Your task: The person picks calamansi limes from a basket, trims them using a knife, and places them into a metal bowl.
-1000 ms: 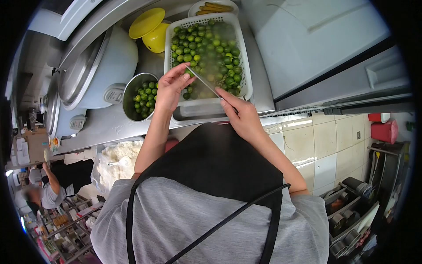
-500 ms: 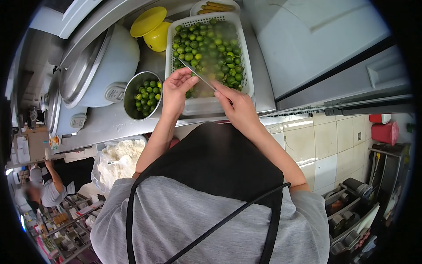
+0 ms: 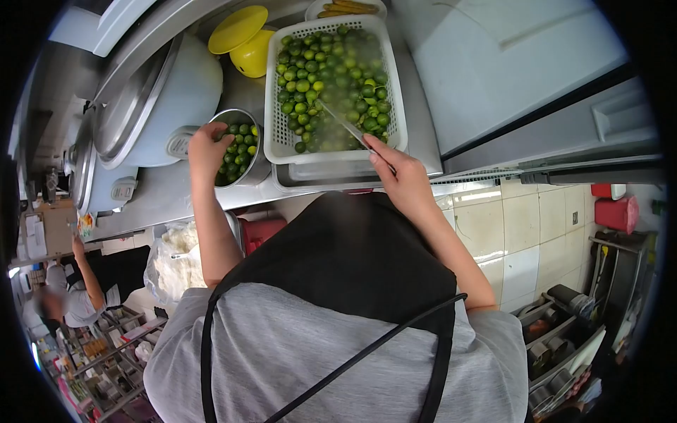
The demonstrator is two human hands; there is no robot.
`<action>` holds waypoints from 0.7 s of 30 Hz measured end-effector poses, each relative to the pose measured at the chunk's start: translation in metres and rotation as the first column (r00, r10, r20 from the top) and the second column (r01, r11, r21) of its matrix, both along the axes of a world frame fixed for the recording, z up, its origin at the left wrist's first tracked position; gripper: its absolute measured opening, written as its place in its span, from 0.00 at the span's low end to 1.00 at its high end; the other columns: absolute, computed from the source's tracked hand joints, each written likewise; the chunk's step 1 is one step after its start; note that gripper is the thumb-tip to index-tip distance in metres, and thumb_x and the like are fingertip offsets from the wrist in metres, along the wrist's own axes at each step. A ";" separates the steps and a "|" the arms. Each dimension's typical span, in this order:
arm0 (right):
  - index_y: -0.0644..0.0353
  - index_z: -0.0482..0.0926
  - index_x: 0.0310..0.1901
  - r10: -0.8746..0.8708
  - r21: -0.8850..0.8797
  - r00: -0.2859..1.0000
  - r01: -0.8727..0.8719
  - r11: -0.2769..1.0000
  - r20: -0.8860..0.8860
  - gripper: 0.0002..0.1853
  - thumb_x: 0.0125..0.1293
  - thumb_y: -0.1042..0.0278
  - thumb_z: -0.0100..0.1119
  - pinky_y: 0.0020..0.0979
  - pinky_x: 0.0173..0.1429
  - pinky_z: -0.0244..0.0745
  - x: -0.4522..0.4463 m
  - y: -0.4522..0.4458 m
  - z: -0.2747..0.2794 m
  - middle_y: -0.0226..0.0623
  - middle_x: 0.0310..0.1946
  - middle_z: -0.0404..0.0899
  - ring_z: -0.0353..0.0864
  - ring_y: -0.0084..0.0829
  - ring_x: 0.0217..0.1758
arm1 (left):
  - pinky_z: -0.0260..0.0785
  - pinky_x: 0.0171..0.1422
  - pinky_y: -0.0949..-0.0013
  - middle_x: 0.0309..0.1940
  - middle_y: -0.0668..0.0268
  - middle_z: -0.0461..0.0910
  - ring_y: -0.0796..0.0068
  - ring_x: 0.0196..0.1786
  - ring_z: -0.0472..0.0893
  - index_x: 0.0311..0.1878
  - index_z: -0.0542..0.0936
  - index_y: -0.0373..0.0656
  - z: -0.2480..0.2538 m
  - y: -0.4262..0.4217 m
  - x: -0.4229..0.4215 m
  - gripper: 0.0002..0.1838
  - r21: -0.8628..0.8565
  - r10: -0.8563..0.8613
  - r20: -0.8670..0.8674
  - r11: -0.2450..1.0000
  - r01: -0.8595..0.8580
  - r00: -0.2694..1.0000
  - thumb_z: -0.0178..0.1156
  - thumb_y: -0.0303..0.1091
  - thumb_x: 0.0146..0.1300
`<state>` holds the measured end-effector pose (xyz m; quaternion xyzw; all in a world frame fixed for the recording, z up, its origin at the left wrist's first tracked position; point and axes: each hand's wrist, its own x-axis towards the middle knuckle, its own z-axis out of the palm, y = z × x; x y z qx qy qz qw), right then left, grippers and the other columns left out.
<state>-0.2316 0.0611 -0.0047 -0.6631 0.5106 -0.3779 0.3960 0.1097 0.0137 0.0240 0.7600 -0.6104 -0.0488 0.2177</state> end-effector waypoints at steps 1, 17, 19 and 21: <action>0.55 0.74 0.55 -0.009 -0.007 1.000 0.009 1.000 -0.017 0.16 0.65 0.66 0.53 0.31 0.47 0.73 0.000 -0.001 0.004 0.45 0.45 0.79 0.81 0.41 0.43 | 0.72 0.47 0.62 0.35 0.58 0.82 0.60 0.39 0.81 0.39 0.82 0.41 -0.001 -0.001 -0.011 0.13 -0.002 0.004 0.000 1.000 -0.004 1.000 0.64 0.28 0.46; 0.56 0.73 0.56 -0.008 0.200 1.000 0.007 0.980 0.004 0.17 0.67 0.66 0.51 0.26 0.47 0.72 0.001 0.001 0.024 0.44 0.46 0.79 0.80 0.30 0.43 | 0.71 0.45 0.76 0.36 0.66 0.79 0.78 0.36 0.78 0.46 0.77 0.38 -0.052 -0.034 -0.098 0.17 -0.058 -0.269 -0.899 0.855 0.515 0.346 0.63 0.21 0.51; 0.56 0.73 0.56 0.021 0.198 0.997 -0.037 0.980 0.080 0.17 0.67 0.66 0.51 0.25 0.47 0.71 0.002 0.003 0.015 0.43 0.47 0.79 0.79 0.28 0.43 | 0.71 0.46 0.75 0.41 0.65 0.77 0.78 0.39 0.78 0.49 0.75 0.37 -0.029 -0.027 -0.106 0.18 -0.077 -0.201 -0.955 0.877 0.475 0.216 0.62 0.18 0.52; 0.56 0.72 0.57 0.054 0.192 0.987 -0.083 0.978 0.154 0.17 0.67 0.66 0.50 0.24 0.48 0.70 0.003 0.004 0.009 0.42 0.48 0.79 0.78 0.26 0.44 | 0.71 0.48 0.75 0.43 0.64 0.76 0.78 0.41 0.78 0.48 0.75 0.36 -0.025 -0.026 -0.106 0.18 -0.082 -0.194 -0.960 0.884 0.461 0.200 0.62 0.18 0.52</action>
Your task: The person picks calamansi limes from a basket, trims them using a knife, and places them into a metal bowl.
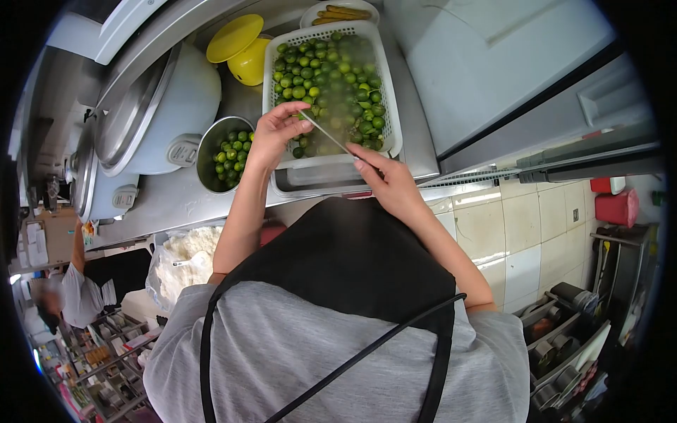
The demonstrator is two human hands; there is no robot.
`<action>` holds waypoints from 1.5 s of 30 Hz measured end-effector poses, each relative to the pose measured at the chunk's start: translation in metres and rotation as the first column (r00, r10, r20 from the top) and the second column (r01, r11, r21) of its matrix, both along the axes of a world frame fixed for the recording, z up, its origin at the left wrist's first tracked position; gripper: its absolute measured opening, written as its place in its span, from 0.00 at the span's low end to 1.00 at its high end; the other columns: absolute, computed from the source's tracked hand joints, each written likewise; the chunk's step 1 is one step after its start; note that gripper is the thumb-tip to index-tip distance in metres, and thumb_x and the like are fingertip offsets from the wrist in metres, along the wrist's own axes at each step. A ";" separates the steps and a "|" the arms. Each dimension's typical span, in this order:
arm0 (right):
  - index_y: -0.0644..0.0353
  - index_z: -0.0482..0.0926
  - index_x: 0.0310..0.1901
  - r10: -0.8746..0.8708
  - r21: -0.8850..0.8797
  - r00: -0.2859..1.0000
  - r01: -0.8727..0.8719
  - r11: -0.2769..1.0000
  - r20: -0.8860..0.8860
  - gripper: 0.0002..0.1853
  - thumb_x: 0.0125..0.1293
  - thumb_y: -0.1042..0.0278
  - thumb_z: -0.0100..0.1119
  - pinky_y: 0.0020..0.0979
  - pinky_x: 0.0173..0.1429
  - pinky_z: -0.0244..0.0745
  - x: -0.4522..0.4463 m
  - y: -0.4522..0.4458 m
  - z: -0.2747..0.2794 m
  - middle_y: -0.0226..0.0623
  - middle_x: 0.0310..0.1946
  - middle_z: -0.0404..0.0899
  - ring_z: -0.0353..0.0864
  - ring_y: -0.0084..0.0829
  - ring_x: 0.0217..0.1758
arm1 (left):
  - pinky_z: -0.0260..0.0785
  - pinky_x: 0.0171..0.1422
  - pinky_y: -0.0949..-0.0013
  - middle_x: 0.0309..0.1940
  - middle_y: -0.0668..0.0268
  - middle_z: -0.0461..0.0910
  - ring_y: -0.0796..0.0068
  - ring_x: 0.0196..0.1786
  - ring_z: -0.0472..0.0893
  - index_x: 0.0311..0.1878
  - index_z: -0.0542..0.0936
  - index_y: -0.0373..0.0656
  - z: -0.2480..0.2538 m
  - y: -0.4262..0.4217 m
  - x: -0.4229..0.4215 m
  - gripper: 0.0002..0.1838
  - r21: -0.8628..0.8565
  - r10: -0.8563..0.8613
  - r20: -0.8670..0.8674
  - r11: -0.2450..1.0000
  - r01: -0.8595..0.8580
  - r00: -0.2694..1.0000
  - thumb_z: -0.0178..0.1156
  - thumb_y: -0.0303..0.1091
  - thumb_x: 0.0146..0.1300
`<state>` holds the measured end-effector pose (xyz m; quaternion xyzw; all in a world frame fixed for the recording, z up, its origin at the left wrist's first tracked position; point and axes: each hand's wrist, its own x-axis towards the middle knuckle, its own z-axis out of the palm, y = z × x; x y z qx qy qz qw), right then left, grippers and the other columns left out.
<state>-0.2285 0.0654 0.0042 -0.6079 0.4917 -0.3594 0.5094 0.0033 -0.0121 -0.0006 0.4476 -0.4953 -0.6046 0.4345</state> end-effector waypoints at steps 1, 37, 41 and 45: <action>0.57 0.72 0.57 0.010 0.021 1.000 -0.010 1.000 0.008 0.17 0.68 0.66 0.50 0.25 0.50 0.69 0.001 0.001 -0.001 0.41 0.49 0.78 0.77 0.26 0.45 | 0.71 0.49 0.74 0.44 0.63 0.75 0.77 0.42 0.78 0.48 0.74 0.35 0.001 0.000 0.000 0.18 0.004 0.012 -0.019 1.000 -0.011 1.000 0.62 0.18 0.53; 0.56 0.74 0.55 -0.082 -0.301 0.993 0.054 0.952 -0.079 0.16 0.66 0.66 0.51 0.32 0.43 0.73 0.019 -0.013 0.012 0.49 0.42 0.79 0.80 0.42 0.37 | 0.72 0.47 0.75 0.35 0.65 0.79 0.78 0.37 0.78 0.44 0.76 0.34 0.000 0.021 -0.036 0.13 -0.198 0.256 -0.209 0.934 -0.297 0.944 0.61 0.17 0.53; 0.57 0.73 0.57 -0.029 -0.157 0.996 0.015 0.988 -0.090 0.17 0.67 0.68 0.50 0.25 0.55 0.68 0.019 -0.015 0.017 0.41 0.51 0.77 0.77 0.29 0.53 | 0.72 0.49 0.75 0.36 0.64 0.79 0.77 0.41 0.78 0.44 0.76 0.34 0.001 0.022 -0.036 0.12 -0.157 0.224 -0.211 0.953 -0.259 0.951 0.61 0.19 0.55; 0.54 0.74 0.55 -0.074 -0.272 0.996 0.061 0.960 -0.039 0.16 0.66 0.65 0.51 0.31 0.45 0.73 0.012 -0.010 0.005 0.47 0.43 0.80 0.80 0.41 0.39 | 0.74 0.51 0.72 0.34 0.65 0.78 0.74 0.39 0.79 0.46 0.74 0.34 0.004 0.016 -0.021 0.11 0.126 0.225 -0.492 0.974 -0.188 0.841 0.57 0.23 0.60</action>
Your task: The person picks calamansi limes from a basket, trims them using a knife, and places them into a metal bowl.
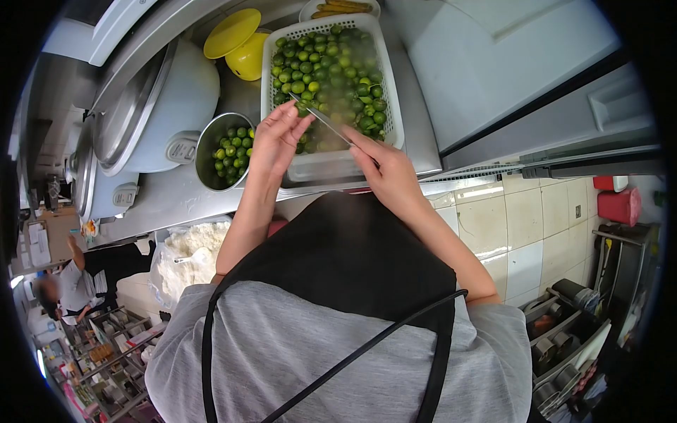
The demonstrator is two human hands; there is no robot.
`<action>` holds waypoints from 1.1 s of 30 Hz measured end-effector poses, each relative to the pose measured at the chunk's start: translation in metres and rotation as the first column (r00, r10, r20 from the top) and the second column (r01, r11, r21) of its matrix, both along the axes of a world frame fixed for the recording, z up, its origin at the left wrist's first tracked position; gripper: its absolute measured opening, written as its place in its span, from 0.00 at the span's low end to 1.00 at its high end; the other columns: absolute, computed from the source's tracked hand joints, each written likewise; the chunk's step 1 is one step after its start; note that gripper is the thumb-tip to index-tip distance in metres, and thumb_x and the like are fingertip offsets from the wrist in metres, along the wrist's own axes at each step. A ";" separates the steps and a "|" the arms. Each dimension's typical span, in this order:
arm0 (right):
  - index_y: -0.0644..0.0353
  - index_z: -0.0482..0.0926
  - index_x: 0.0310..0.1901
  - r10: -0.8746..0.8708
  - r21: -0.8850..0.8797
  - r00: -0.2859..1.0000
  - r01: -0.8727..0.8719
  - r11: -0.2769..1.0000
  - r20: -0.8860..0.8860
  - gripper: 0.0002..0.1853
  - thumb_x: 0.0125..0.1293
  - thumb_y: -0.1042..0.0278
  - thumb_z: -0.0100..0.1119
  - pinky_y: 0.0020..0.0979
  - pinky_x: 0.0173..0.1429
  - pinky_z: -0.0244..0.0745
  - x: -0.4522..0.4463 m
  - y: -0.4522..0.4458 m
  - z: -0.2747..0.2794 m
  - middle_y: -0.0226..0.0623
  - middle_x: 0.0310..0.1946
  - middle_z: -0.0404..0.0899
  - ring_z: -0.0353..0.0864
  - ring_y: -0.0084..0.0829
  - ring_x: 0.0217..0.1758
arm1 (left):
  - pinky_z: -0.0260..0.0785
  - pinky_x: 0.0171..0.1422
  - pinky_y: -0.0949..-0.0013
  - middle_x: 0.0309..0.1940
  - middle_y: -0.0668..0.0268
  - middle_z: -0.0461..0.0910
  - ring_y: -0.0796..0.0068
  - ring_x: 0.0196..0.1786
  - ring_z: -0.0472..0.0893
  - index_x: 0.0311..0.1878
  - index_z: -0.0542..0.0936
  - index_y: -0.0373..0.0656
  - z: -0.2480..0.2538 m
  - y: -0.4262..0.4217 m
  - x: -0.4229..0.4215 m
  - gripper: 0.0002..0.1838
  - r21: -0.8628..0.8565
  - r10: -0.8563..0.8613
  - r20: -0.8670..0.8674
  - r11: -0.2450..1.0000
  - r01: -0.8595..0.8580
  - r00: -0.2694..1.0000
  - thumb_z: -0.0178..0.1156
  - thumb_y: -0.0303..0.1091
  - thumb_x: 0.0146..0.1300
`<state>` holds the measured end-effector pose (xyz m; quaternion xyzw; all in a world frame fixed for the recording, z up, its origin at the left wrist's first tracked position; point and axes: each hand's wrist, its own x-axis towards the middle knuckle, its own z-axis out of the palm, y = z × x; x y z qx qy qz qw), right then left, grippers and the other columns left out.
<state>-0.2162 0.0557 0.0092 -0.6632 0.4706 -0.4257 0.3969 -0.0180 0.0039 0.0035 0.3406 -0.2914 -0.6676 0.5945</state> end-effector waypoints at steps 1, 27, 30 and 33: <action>0.54 0.74 0.55 -0.008 0.006 0.999 0.009 1.000 -0.048 0.16 0.66 0.66 0.52 0.30 0.45 0.73 -0.005 0.003 -0.002 0.47 0.43 0.80 0.81 0.40 0.39 | 0.74 0.52 0.71 0.34 0.66 0.78 0.72 0.40 0.79 0.48 0.73 0.33 -0.001 -0.004 0.006 0.12 0.037 -0.003 -0.077 0.999 0.006 0.997 0.56 0.24 0.61; 0.59 0.73 0.56 -0.016 0.154 0.996 0.002 0.988 0.087 0.16 0.67 0.69 0.50 0.27 0.55 0.69 -0.014 0.010 0.016 0.43 0.50 0.78 0.77 0.30 0.53 | 0.74 0.55 0.67 0.45 0.60 0.77 0.68 0.47 0.78 0.49 0.75 0.32 -0.014 -0.009 0.010 0.14 0.109 -0.196 -0.137 0.971 0.211 0.971 0.58 0.25 0.60; 0.59 0.73 0.56 0.001 0.175 0.997 -0.014 0.984 0.071 0.16 0.67 0.69 0.50 0.27 0.56 0.69 -0.012 0.009 0.017 0.43 0.50 0.77 0.77 0.31 0.53 | 0.74 0.55 0.67 0.44 0.60 0.77 0.66 0.49 0.78 0.47 0.75 0.33 -0.012 -0.007 0.011 0.12 0.105 -0.159 -0.151 0.979 0.175 0.976 0.57 0.26 0.61; 0.59 0.73 0.56 0.032 0.055 0.997 -0.035 0.998 0.064 0.16 0.67 0.69 0.50 0.28 0.55 0.70 -0.010 0.009 0.012 0.44 0.50 0.77 0.78 0.32 0.53 | 0.74 0.55 0.67 0.43 0.59 0.78 0.65 0.49 0.78 0.46 0.76 0.33 -0.002 -0.003 0.010 0.11 0.069 -0.129 -0.108 0.988 0.137 0.986 0.57 0.26 0.61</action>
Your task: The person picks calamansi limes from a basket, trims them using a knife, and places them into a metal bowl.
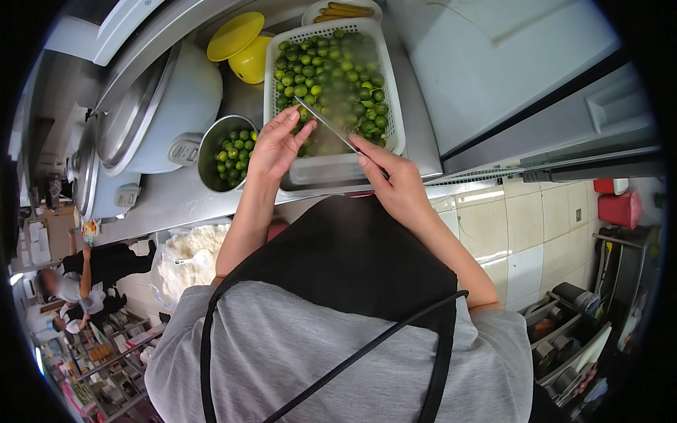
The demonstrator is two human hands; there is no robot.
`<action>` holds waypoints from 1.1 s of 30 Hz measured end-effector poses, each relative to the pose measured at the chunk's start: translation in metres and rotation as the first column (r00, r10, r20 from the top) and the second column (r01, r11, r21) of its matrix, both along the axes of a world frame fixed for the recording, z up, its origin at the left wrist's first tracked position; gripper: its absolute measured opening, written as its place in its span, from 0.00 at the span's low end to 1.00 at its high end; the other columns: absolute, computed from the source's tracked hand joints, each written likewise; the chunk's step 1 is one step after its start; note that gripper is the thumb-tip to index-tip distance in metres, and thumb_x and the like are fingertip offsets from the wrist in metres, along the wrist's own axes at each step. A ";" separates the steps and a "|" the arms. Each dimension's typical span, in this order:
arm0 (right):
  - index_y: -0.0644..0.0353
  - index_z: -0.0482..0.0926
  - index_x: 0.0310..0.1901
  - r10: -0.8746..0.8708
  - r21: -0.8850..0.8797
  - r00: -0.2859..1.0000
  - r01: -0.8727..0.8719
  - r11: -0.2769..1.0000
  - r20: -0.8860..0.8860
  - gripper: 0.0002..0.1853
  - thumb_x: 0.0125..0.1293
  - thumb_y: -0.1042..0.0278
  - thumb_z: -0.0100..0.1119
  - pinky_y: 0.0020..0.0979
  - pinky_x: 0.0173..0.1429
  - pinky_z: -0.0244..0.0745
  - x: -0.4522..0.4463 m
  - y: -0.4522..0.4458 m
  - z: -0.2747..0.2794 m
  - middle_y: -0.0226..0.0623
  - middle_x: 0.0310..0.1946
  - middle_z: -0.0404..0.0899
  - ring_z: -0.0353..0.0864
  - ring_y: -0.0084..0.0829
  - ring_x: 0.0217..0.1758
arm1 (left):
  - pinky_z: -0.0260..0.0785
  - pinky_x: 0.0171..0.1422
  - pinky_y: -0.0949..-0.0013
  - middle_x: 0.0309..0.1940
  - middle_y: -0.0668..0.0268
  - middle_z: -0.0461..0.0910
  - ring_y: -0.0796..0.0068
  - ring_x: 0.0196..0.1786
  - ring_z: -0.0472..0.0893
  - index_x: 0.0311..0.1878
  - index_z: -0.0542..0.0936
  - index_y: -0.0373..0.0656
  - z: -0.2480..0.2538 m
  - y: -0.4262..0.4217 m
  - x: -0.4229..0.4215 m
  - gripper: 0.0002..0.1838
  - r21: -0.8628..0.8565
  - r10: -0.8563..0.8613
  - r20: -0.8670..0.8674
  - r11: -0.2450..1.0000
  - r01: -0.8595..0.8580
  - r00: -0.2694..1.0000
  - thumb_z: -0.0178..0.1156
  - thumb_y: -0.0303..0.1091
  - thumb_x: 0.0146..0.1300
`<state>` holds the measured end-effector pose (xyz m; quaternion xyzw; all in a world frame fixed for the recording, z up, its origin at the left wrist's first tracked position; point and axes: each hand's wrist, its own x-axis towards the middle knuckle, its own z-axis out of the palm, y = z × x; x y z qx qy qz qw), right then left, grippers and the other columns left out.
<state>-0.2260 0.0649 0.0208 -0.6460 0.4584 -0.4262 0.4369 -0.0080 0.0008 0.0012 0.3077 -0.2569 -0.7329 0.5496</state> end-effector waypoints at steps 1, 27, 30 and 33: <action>0.59 0.73 0.56 0.009 0.008 1.000 -0.009 1.000 -0.012 0.16 0.67 0.68 0.50 0.28 0.54 0.70 0.000 0.001 0.000 0.44 0.50 0.77 0.78 0.32 0.52 | 0.74 0.55 0.67 0.43 0.59 0.78 0.65 0.49 0.78 0.45 0.76 0.33 0.001 0.001 0.001 0.10 -0.027 0.009 0.021 1.000 -0.009 1.000 0.57 0.26 0.61; 0.58 0.73 0.56 -0.178 0.146 0.980 0.189 0.971 -0.086 0.17 0.66 0.67 0.51 0.20 0.36 0.67 -0.021 0.001 -0.010 0.38 0.45 0.81 0.69 0.17 0.30 | 0.71 0.46 0.65 0.32 0.56 0.82 0.60 0.38 0.81 0.35 0.83 0.42 -0.003 -0.071 0.008 0.10 -0.214 0.265 0.958 0.913 0.347 -0.106 0.67 0.32 0.48; 0.57 0.73 0.56 -0.194 0.084 0.978 0.200 0.976 -0.075 0.17 0.67 0.67 0.51 0.20 0.36 0.67 -0.021 0.002 -0.011 0.38 0.47 0.80 0.71 0.17 0.31 | 0.71 0.49 0.60 0.36 0.52 0.81 0.54 0.40 0.80 0.37 0.82 0.37 -0.039 -0.046 -0.015 0.14 -0.091 0.246 0.922 0.889 0.448 -0.300 0.68 0.32 0.46; 0.57 0.73 0.56 -0.162 0.177 0.984 0.172 0.969 -0.070 0.17 0.67 0.67 0.51 0.22 0.45 0.69 -0.018 0.001 -0.005 0.39 0.48 0.79 0.77 0.20 0.41 | 0.71 0.49 0.63 0.35 0.54 0.81 0.58 0.39 0.81 0.38 0.82 0.38 -0.054 -0.039 -0.014 0.14 -0.167 0.292 0.923 0.891 0.422 -0.251 0.68 0.30 0.47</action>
